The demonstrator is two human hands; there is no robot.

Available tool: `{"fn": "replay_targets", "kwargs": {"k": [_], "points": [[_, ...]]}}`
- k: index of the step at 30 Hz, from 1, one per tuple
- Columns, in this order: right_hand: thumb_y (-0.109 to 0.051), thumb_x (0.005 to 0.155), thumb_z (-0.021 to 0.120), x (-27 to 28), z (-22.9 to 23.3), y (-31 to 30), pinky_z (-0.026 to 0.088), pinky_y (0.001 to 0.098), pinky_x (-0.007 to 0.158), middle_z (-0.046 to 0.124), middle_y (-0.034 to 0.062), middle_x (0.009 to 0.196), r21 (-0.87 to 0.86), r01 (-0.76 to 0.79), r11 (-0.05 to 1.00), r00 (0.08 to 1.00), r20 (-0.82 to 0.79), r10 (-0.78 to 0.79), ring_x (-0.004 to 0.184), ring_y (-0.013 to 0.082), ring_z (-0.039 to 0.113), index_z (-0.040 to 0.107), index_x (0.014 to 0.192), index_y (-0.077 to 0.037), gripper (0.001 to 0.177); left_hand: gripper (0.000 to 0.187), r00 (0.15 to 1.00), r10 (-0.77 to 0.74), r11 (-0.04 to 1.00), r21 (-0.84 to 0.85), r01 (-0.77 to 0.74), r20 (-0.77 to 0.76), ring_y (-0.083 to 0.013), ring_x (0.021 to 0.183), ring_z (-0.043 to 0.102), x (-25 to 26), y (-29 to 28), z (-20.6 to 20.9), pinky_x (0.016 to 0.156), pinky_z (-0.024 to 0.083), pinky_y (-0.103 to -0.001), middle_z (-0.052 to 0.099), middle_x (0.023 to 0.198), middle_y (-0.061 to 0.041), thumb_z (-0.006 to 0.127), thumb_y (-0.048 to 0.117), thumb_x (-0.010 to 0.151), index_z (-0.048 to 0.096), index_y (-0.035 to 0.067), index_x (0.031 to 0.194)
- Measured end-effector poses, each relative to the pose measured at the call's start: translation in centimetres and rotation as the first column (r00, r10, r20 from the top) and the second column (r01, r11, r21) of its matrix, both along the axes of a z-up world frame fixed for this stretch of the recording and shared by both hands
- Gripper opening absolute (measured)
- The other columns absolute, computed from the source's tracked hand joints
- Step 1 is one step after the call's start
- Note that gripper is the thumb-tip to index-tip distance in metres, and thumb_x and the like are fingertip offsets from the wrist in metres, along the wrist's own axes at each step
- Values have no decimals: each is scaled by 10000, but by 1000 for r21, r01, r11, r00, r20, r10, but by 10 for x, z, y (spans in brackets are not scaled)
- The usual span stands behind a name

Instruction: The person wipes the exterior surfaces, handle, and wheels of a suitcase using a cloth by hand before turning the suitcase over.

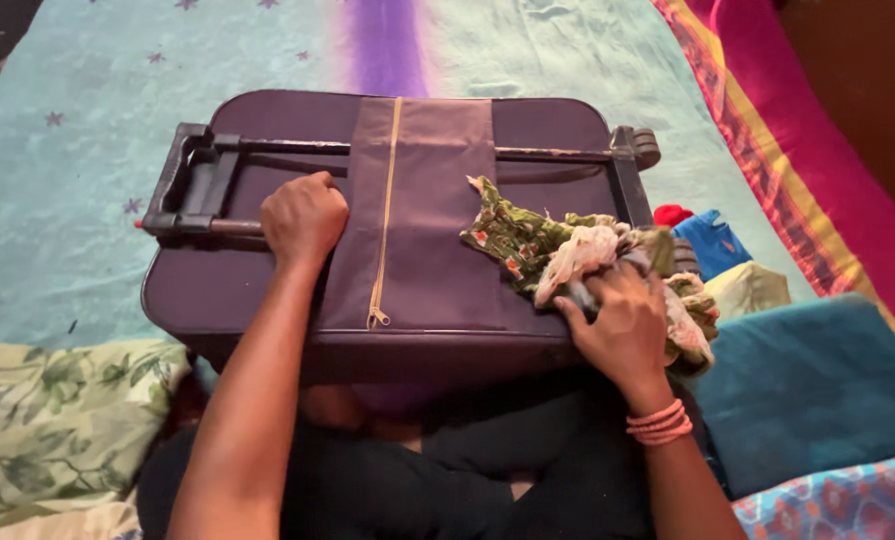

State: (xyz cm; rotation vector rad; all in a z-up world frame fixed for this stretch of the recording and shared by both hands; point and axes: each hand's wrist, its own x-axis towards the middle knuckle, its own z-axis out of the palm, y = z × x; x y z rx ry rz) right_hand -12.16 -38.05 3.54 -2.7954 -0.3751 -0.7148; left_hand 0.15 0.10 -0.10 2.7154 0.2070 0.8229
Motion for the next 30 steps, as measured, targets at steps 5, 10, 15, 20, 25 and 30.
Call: {"fn": "replay_targets", "kwargs": {"k": [5,10,15,20,25,30], "points": [[-183,887,724,25,0,-43,537,378,871,787,67,985,642,-167,748,831,-316,457,936,151,710,785,912,-5,190,201,998,-6,1000,3,6,57,-372,728,708,-1,0,-2,677,550,-486,733,792,-155,593,163,855,778,106,798],[-205,1076,692,94,13,-65,496,271,693,709,53,928,912,-3,409,982,-75,175,783,79,601,735,1017,56,271,173,992,-19,999,-32,23,126,-367,702,695,-1,-1,0,653,535,-492,723,769,-139,608,145,839,758,100,768],[-241,1037,669,165,-19,-6,551,384,819,713,145,951,421,-284,861,891,-215,399,851,232,660,710,1015,-30,216,165,994,-23,999,-31,27,108,-362,705,688,-3,-1,3,639,524,-491,728,789,-117,607,144,845,753,102,781],[-374,1005,457,198,-50,28,311,502,1162,700,152,1300,-53,-376,925,752,-601,271,1216,340,632,730,1237,-161,416,159,993,-48,998,-43,53,106,-363,700,683,-7,-1,5,638,521,-485,729,804,-103,612,141,869,746,101,793],[-529,970,451,227,-53,3,237,632,1166,606,107,1433,-147,-262,954,706,-703,86,1337,296,538,606,1407,-319,510,133,988,-86,995,-37,91,131,-373,704,673,-10,-1,10,641,516,-490,716,799,-111,626,136,853,723,97,772],[-589,813,581,250,-104,27,-60,902,917,529,253,1453,-121,103,987,985,-124,-118,1334,559,444,552,1447,-183,753,119,977,-128,991,-17,133,172,-360,737,679,-11,3,2,676,524,-487,704,803,-107,628,124,860,691,89,765]]}}
